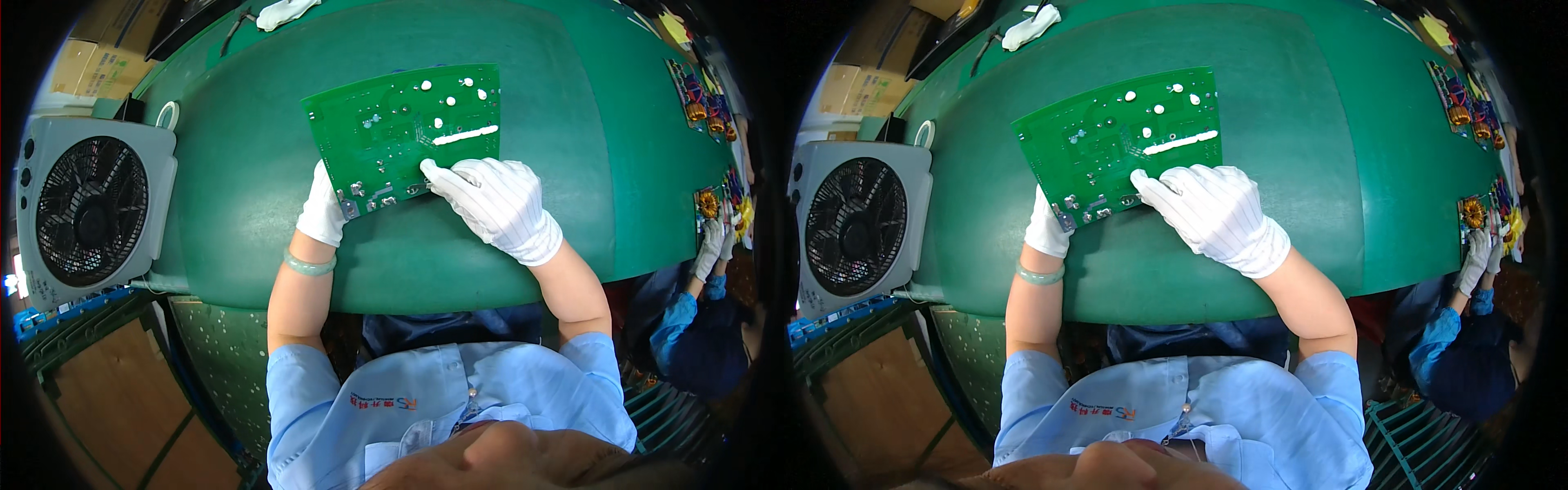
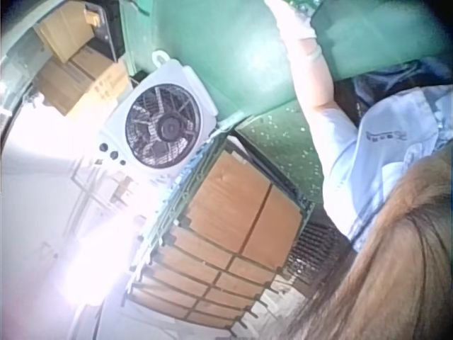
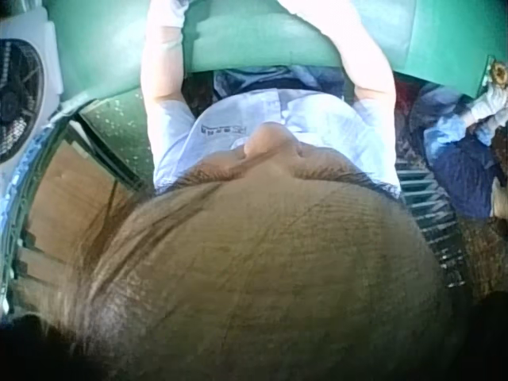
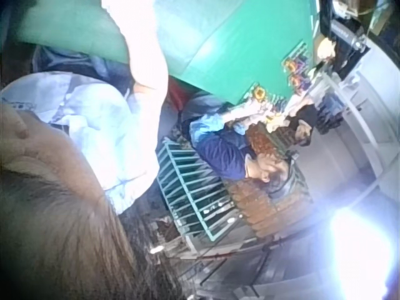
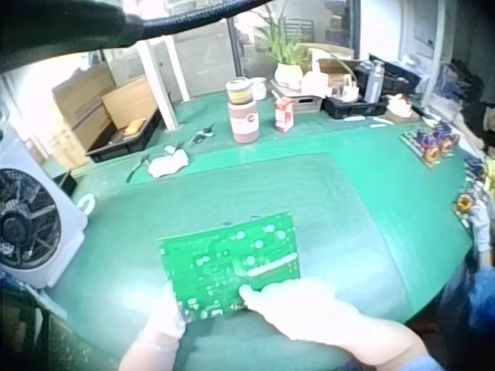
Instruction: The person cleans the surface of a green circuit board using a small metal scraper. They hold the board with one hand and scrape off residue from the solder side with the other. The person flips the board over to clean the component side, then places the board on the table and picks up another one to repeat the process.
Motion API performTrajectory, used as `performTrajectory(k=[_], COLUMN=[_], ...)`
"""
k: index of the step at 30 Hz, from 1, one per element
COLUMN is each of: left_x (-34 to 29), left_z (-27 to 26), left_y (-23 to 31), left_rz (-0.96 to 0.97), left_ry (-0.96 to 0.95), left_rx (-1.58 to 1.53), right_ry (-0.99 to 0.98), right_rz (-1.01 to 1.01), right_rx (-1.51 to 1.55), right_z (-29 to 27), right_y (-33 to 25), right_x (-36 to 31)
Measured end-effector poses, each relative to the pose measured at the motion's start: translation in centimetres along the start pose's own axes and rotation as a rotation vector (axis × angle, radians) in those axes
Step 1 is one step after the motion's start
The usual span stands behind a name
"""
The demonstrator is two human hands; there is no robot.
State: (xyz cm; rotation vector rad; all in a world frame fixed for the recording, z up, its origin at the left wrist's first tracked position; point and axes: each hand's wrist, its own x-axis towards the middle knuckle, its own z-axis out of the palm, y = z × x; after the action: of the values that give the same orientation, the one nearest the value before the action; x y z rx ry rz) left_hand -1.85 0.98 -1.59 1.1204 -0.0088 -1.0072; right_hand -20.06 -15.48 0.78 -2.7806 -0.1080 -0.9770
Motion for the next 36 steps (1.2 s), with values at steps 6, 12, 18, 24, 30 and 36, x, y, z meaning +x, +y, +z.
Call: performTrajectory(k=[6, 12, 18, 24, 30, 36], left_x=[-0.5, -0.3, 0.4, 0.2, 0.2, 0.1], left_z=[0.0, -0.9, -1.5, -1.6, -1.7, -1.8], left_y=[0.1, -0.4, -0.5, -0.6, -0.7, -0.7], left_rz=[0.005, 0.030, -0.015, 0.025, 0.059, 0.063], left_ry=[-0.041, -0.058, -0.056, -0.066, -0.105, -0.114], left_rx=[-0.055, -0.086, -0.081, -0.056, -0.029, -0.027], right_ry=[-0.024, -0.019, -0.031, -0.012, 0.006, -0.028], right_rz=[-0.003, -0.004, 0.001, -0.019, -0.072, -0.099], right_rx=[0.014, 0.018, 0.033, 0.002, -0.013, 0.005], right_z=[0.0, 0.2, 0.4, 0.3, 0.6, 0.4], right_y=[-0.2, -0.3, -0.4, -0.2, 0.1, 0.0], right_x=[0.1, 0.0, 0.1, 0.1, 0.0, 0.0])
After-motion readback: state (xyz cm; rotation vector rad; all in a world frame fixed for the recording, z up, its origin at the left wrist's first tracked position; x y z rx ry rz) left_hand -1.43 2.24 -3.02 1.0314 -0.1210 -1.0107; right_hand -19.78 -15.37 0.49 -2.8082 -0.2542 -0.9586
